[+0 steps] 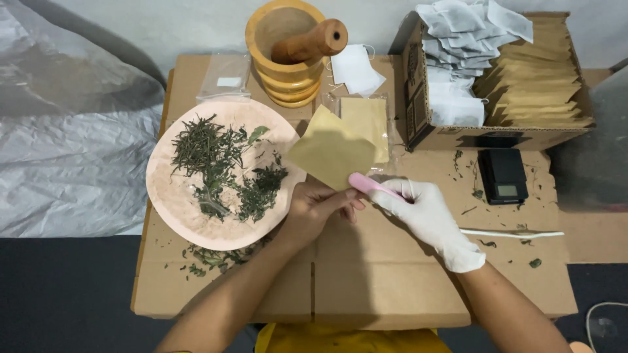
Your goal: Sealing individual tea bag pouches using a handheld heat sealer
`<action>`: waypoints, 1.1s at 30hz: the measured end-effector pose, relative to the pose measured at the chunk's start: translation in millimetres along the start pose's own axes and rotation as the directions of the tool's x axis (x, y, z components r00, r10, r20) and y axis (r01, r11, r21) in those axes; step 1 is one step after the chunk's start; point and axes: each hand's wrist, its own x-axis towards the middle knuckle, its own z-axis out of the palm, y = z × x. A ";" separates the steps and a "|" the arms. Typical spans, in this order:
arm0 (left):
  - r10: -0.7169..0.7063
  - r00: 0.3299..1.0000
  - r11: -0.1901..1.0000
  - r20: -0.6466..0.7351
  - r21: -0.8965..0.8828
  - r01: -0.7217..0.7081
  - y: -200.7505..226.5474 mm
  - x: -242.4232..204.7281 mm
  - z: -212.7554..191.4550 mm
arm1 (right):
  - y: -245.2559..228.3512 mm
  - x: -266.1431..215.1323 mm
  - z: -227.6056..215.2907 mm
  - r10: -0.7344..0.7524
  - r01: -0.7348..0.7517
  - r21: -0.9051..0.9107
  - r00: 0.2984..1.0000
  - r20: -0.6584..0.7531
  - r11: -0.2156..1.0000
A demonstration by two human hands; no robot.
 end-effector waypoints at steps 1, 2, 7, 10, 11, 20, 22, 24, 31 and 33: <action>0.003 1.000 1.000 -0.003 0.001 -0.003 -2.0 1.4 -1.4 | -6.9 -2.0 0.8 -0.003 0.003 -0.001 1.000 0.002 1.000; -0.001 1.000 1.000 -0.004 0.001 0.001 -4.4 1.9 -2.5 | -12.9 -5.4 1.7 0.022 -0.021 0.008 0.999 -0.034 1.000; 0.031 0.999 0.999 0.013 0.044 -0.031 -3.8 6.0 -3.0 | -2.8 1.0 -1.7 0.050 -0.047 0.042 0.996 -0.078 0.998; 0.023 0.999 0.999 0.022 0.026 -0.024 -5.9 3.4 -2.5 | 16.2 12.0 -8.7 0.050 -0.044 0.071 0.995 -0.090 0.997; 0.024 0.999 1.000 0.024 0.010 -0.024 -5.0 3.2 -1.6 | 22.7 16.2 -11.3 0.048 -0.040 0.085 0.994 -0.093 0.996; 0.023 0.999 0.999 0.028 -0.033 -0.022 -15.8 0.9 -4.1 | 49.0 38.3 -25.4 0.034 -0.017 0.165 0.994 -0.103 0.986; 0.012 1.000 0.999 0.028 -0.040 -0.011 -15.8 1.2 -4.3 | 41.0 35.6 -21.1 0.022 -0.005 0.169 0.995 -0.099 0.986; 0.033 0.999 0.999 0.020 -0.038 -0.032 -16.4 2.9 -5.0 | 20.0 27.2 -13.4 0.014 0.003 0.165 0.995 -0.103 0.986; -0.002 1.000 0.998 -0.004 -0.070 0.002 -20.0 1.7 -3.9 | 54.4 41.2 -19.2 -0.022 0.038 0.179 0.996 -0.087 0.983; -0.006 1.000 0.994 0.007 -0.106 0.007 -17.7 1.0 -3.7 | 20.3 24.6 -11.3 -0.004 0.019 0.214 0.998 -0.070 0.977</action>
